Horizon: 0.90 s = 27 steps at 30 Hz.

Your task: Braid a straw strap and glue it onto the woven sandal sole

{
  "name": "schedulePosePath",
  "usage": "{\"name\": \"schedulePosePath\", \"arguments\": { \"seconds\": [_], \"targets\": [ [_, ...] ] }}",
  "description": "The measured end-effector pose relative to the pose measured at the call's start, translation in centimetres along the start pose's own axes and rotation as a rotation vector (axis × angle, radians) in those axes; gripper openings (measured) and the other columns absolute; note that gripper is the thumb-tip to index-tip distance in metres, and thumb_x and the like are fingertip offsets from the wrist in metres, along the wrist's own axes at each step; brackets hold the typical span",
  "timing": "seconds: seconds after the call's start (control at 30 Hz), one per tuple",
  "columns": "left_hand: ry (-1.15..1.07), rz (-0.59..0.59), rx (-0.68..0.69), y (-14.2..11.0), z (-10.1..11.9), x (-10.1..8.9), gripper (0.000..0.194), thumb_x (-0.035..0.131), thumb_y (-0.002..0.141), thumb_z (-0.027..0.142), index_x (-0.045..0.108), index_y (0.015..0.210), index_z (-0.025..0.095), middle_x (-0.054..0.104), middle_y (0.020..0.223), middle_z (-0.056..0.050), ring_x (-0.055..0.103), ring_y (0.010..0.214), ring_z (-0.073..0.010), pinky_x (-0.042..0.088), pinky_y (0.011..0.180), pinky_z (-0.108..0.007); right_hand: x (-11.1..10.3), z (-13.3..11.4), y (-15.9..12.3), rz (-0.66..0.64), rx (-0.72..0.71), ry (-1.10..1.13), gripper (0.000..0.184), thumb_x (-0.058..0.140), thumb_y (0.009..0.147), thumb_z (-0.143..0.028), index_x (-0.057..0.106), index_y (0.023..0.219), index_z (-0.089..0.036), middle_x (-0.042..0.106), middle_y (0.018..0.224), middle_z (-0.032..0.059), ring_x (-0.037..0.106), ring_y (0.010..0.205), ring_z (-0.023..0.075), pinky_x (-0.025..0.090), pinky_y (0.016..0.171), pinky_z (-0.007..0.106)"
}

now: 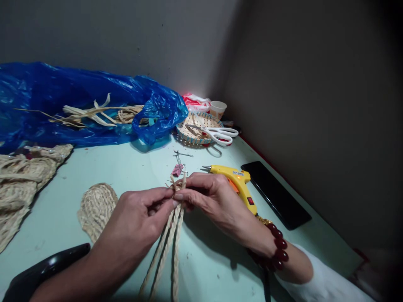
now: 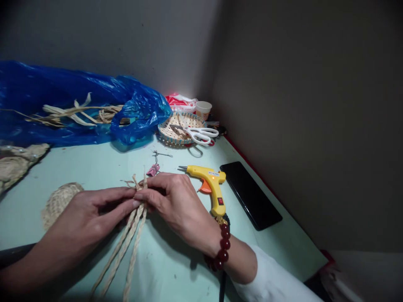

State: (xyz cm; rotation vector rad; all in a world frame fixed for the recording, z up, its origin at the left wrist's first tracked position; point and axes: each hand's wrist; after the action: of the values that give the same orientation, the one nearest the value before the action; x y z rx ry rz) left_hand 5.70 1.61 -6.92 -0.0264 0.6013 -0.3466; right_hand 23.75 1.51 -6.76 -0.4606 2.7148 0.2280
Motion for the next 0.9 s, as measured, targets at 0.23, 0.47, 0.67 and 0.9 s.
{"name": "schedulePosePath", "arguments": {
  "seconds": [0.23, 0.47, 0.67, 0.9],
  "targets": [
    [-0.13, -0.039, -0.11, 0.2, 0.5, -0.4, 0.026, 0.064, 0.076, 0.034, 0.061, 0.052, 0.023, 0.062, 0.046, 0.004, 0.057, 0.049, -0.0143, 0.041, 0.051, -0.024, -0.6, 0.5, 0.3, -0.111, -0.025, 0.102, 0.038, 0.057, 0.095, -0.042, 0.063, 0.068, -0.016, 0.061, 0.066, -0.0014, 0.056, 0.063, 0.0115, 0.042, 0.061, 0.024],
    [0.091, -0.08, 0.003, 0.1, 0.4, -0.8, 0.029, 0.057, 0.082, 0.036, 0.061, 0.056, 0.024, 0.055, 0.043, 0.005, 0.052, 0.043, -0.0141, 0.035, 0.045, -0.026, -0.2, 0.7, 0.4, -0.16, 0.049, 0.197, 0.039, 0.061, 0.09, -0.047, 0.066, 0.07, -0.015, 0.063, 0.065, 0.0003, 0.056, 0.063, 0.0128, 0.043, 0.062, 0.025],
    [0.347, 0.006, 0.202, 0.4, 0.1, -0.9, 0.021, 0.055, 0.088, 0.033, 0.066, 0.073, 0.023, 0.066, 0.061, 0.002, 0.057, 0.054, -0.0168, 0.037, 0.055, -0.028, 1.1, 0.5, 0.5, 0.055, 0.076, 0.187, 0.039, 0.065, 0.088, -0.043, 0.063, 0.059, -0.016, 0.059, 0.055, -0.0021, 0.05, 0.055, 0.0103, 0.038, 0.053, 0.023],
    [-0.098, -0.122, -0.029, 0.8, 0.5, -0.9, 0.026, 0.061, 0.085, 0.04, 0.075, 0.072, 0.022, 0.061, 0.058, 0.004, 0.05, 0.057, -0.0148, 0.035, 0.056, -0.025, 0.8, 0.1, 0.9, 0.1, 0.211, 0.36, 0.034, 0.071, 0.081, -0.038, 0.063, 0.056, -0.016, 0.06, 0.053, -0.0022, 0.052, 0.053, 0.0097, 0.041, 0.057, 0.023]
  ]
}}
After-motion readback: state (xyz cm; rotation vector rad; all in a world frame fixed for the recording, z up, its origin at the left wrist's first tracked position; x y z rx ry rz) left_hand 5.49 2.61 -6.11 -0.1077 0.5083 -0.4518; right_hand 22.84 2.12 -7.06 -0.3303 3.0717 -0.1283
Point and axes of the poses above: each hand's wrist, its own y-axis towards the middle knuckle, its own x-axis out of the palm, z = x × y
